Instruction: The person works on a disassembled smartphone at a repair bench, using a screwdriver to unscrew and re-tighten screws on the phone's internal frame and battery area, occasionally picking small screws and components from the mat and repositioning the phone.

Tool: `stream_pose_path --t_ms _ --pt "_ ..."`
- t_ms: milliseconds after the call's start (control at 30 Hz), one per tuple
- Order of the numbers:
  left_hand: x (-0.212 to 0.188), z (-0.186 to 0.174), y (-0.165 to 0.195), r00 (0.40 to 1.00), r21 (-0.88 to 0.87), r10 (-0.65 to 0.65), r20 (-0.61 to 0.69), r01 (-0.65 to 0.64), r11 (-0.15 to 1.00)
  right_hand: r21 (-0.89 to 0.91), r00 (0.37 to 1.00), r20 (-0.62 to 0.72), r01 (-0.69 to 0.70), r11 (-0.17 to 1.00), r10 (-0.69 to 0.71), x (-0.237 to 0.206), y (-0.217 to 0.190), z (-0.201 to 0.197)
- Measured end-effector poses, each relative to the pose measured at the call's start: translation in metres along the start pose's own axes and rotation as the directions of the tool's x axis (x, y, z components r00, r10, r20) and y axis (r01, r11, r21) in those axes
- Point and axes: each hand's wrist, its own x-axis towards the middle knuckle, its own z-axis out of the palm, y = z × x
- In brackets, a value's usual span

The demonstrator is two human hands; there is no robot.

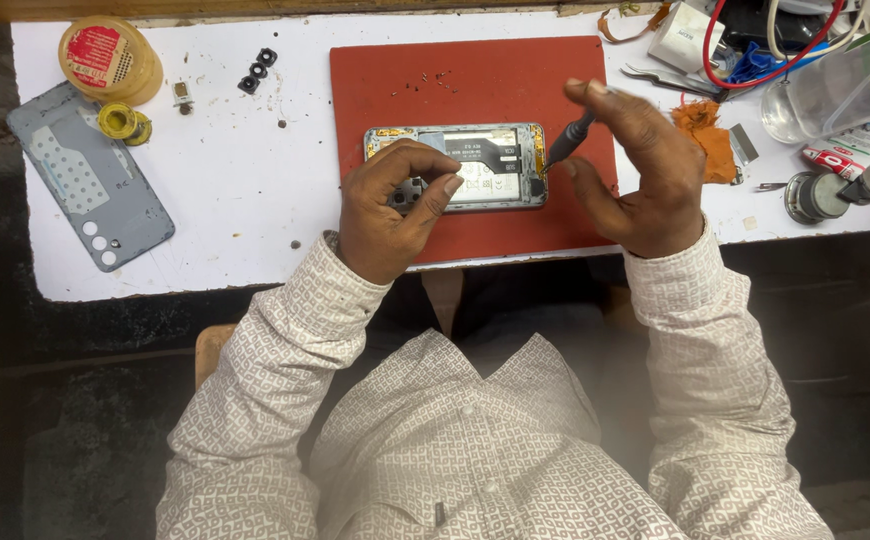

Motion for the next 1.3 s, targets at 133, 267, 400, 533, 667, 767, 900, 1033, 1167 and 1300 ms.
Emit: stream_pose_path --t_ms 133,267,400,533,667,767,900,1033,1167,1300 --pt "0.000 0.000 0.000 1.000 -0.005 0.013 -0.007 -0.013 1.000 0.037 1.000 -0.016 -0.026 0.999 0.027 0.003 -0.003 0.000" --pt "0.000 0.000 0.000 1.000 0.006 0.019 -0.006 -0.019 1.000 -0.085 0.999 -0.049 -0.008 0.996 0.004 0.005 -0.006 -0.001" --pt "0.000 0.000 -0.001 1.000 0.001 0.012 -0.003 -0.012 1.000 0.003 0.999 -0.038 0.001 1.000 -0.001 0.002 -0.006 0.001" --pt "0.000 0.001 -0.002 1.000 0.001 0.023 -0.005 -0.023 1.000 0.047 0.995 -0.086 -0.051 0.998 0.055 -0.003 -0.001 0.005" --pt "0.000 0.001 -0.002 1.000 0.002 0.017 -0.005 -0.017 1.000 0.133 0.996 -0.033 -0.079 0.988 0.084 -0.005 0.003 0.009" --pt "0.000 0.000 -0.001 1.000 -0.001 0.016 -0.001 -0.016 1.000 0.181 0.997 0.035 -0.068 0.981 0.063 -0.003 0.002 0.007" --pt "0.000 0.001 0.000 1.000 -0.002 0.018 -0.002 -0.018 1.000 0.162 0.992 0.042 -0.125 0.979 0.120 0.001 -0.003 0.002" --pt "0.000 0.001 0.001 1.000 -0.007 0.020 -0.001 -0.020 1.000 -0.094 0.997 0.000 -0.078 0.992 0.079 0.006 -0.006 0.000" --pt "0.001 0.000 0.002 1.000 -0.005 0.012 0.002 -0.012 1.000 -0.024 1.000 -0.024 -0.006 1.000 0.005 0.005 -0.008 0.002" --pt "0.001 0.000 0.002 1.000 -0.001 0.015 0.006 -0.015 1.000 0.020 0.998 -0.049 -0.044 0.999 0.045 0.001 -0.004 0.002"
